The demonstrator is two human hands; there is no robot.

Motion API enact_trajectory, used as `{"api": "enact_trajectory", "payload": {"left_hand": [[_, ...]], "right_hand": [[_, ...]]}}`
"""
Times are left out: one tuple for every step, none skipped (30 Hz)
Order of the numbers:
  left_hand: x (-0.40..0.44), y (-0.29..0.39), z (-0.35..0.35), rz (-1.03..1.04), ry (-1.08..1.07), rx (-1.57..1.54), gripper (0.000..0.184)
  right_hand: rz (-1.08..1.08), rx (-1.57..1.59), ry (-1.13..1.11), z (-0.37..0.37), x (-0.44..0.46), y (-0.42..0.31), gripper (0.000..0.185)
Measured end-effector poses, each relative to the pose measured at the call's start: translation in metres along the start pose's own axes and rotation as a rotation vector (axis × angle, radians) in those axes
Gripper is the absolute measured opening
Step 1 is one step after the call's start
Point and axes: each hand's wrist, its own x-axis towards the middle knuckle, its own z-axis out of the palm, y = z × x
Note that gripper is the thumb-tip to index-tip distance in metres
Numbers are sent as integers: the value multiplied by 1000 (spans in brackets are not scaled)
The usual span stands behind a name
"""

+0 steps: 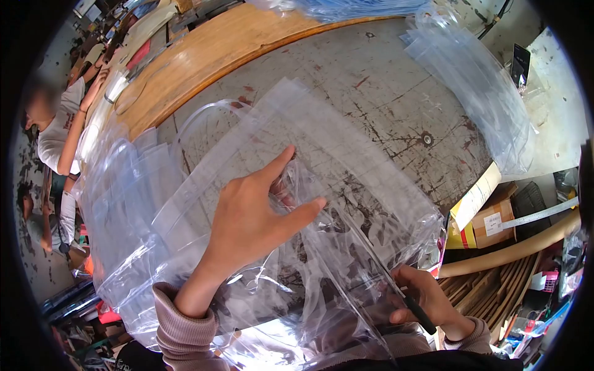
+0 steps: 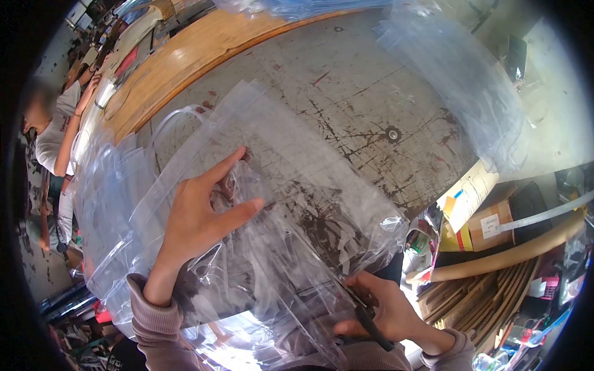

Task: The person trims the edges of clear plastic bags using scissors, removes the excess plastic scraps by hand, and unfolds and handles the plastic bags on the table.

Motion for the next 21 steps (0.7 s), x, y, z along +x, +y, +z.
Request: {"api": "enact_trajectory", "payload": {"left_hand": [[0, 1, -1, -2, 1, -2, 67], [0, 3, -2, -20, -17, -12, 67], [0, 4, -2, -37, -34, -22, 67], [0, 3, -2, -39, -34, -24, 67], [0, 1, -2, -24, -24, -14, 67], [1, 0, -1, -8, -15, -5, 67], [1, 1, -1, -8, -16, -7, 67], [1, 3, -3, -39, -35, -12, 67], [1, 5, -4, -68, -54, -17, 67], [2, 5, -4, -66, -54, -19, 67], [2, 6, -4, -63, -51, -8, 67], [2, 6, -4, -60, -48, 4, 67], [1, 6, -4, -57, -47, 4, 67], [1, 5, -2, -54, -43, 11, 67], [0, 5, -2, -50, -40, 18, 67], [0, 7, -3, -48, -39, 20, 67], [-1, 8, -4, -77, -62, 11, 67], [-1, 9, -4, -107, -86, 2, 67], [-1, 7, -3, -107, -87, 2, 67], [-1, 4, -1, -66, -66, -4, 67], [-1, 3, 0, -25, -45, -10, 68]], "right_hand": [[-6, -17, 6, 0, 0, 1, 60], [-3, -18, 5, 0, 0, 0, 60], [9, -27, 6, 0, -1, -2, 61], [21, -37, 7, -1, -1, -4, 61], [23, -37, 6, -1, -1, -6, 61], [55, -36, -1, -2, -2, -8, 62], [87, -36, -7, -3, -2, -9, 62], [89, -36, -6, -4, -3, -8, 62], [79, -53, -8, -5, -3, -5, 62], [68, -70, -10, -6, -3, -4, 62], [67, -71, -8, -5, -3, -3, 62], [78, -20, 3, -3, -3, -4, 63], [88, 30, 13, -1, -3, -4, 63], [87, 29, 14, -1, -3, -3, 63], [55, 11, 11, -1, -2, -2, 63], [23, -6, 8, -1, -2, -2, 64], [21, -6, 8, 0, -2, -2, 64], [23, 10, 14, 1, -2, -2, 65], [25, 26, 19, 2, -2, -2, 66], [26, 26, 20, 3, -2, -2, 66], [27, 46, 18, 3, -1, -2, 68]]}}
